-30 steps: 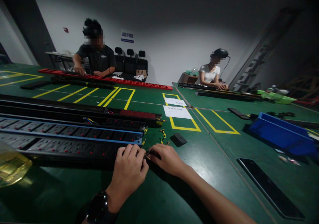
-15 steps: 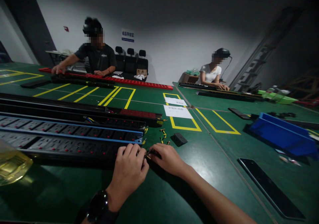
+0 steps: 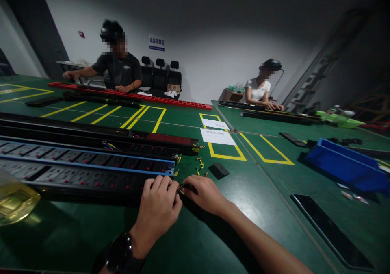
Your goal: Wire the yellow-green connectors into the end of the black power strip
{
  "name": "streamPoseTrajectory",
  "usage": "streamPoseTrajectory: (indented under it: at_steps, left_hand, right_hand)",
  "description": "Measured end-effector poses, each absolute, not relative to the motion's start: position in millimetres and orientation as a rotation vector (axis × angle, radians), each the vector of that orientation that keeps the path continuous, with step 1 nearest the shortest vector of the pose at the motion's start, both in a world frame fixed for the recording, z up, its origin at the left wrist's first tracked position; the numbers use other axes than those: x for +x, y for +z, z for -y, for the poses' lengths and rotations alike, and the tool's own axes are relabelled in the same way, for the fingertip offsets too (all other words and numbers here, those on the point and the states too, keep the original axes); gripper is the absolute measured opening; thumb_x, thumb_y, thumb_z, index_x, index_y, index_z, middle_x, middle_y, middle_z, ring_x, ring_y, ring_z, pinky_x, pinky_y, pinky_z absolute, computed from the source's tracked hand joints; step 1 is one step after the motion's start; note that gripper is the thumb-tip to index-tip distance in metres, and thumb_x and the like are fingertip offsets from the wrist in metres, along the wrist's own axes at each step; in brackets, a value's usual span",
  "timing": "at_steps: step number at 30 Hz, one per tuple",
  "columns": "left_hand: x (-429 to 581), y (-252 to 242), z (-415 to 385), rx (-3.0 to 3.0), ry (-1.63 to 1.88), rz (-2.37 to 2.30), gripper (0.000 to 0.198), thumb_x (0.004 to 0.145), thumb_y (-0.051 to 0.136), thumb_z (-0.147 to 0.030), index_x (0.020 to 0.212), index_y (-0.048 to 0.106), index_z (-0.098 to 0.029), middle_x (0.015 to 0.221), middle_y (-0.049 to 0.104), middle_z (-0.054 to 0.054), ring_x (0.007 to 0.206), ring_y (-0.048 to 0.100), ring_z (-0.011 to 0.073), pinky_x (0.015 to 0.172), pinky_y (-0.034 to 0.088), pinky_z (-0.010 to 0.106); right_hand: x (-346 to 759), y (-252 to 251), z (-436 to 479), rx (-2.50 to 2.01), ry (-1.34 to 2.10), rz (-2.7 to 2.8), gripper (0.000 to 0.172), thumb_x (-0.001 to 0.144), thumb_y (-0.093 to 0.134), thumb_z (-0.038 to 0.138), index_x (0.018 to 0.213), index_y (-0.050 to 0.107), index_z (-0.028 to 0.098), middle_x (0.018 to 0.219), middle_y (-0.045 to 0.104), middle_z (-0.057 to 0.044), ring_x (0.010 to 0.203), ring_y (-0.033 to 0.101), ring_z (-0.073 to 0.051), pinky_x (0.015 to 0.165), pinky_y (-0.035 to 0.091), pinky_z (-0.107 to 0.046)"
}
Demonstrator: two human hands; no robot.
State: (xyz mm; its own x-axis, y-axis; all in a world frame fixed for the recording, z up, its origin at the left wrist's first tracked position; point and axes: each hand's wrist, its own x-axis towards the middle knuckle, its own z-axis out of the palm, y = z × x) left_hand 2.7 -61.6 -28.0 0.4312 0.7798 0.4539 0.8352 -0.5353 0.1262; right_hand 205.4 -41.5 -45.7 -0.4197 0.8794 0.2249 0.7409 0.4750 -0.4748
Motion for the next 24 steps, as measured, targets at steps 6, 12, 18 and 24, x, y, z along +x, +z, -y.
streamPoseTrajectory:
  at_steps: [6, 12, 18, 24]
  left_hand:
    - [2.8, -27.3, 62.1, -2.555, -0.699, 1.453, 0.014, 0.091, 0.058, -0.020, 0.095, 0.071, -0.022, 0.094, 0.068, 0.006, 0.093, 0.059, 0.0282, 0.086, 0.038, 0.046]
    - [2.8, -26.7, 61.6, -2.569, -0.683, 1.459, 0.015, 0.092, 0.056, -0.020, 0.096, 0.070, -0.022, 0.095, 0.068, 0.007, 0.094, 0.059, 0.0281, 0.086, 0.038, 0.047]
    - [2.2, -26.4, 62.3, -2.567, -0.685, 1.466, 0.013, 0.091, 0.057, -0.020, 0.094, 0.070, -0.022, 0.095, 0.068, 0.006, 0.094, 0.059, 0.0278, 0.087, 0.038, 0.046]
    - [2.1, -26.2, 61.6, -2.587, -0.702, 1.479, 0.015, 0.091, 0.059, -0.020, 0.098, 0.071, -0.022, 0.098, 0.069, 0.006, 0.096, 0.060, 0.0276, 0.088, 0.039, 0.046]
  right_hand:
    - [206.0, -46.7, 41.1, -1.348, 0.427, 2.283, 0.006, 0.098, 0.067, 0.022, 0.103, 0.071, 0.021, 0.095, 0.074, -0.004, 0.087, 0.069, -0.019, 0.075, 0.045, -0.026]
    - [206.1, -46.9, 40.6, -1.341, 0.442, 2.273, 0.009, 0.098, 0.067, 0.020, 0.105, 0.071, 0.022, 0.096, 0.074, -0.004, 0.090, 0.070, -0.019, 0.076, 0.046, -0.026]
    - [205.4, -45.8, 41.7, -1.325, 0.447, 2.287, 0.011, 0.096, 0.067, 0.019, 0.105, 0.071, 0.023, 0.095, 0.073, -0.003, 0.087, 0.068, -0.018, 0.074, 0.044, -0.026]
    - [234.2, -35.0, 29.2, -1.490, 0.323, 2.097, 0.026, 0.097, 0.059, 0.028, 0.121, 0.067, 0.022, 0.075, 0.065, 0.002, 0.070, 0.062, -0.018, 0.064, 0.040, -0.028]
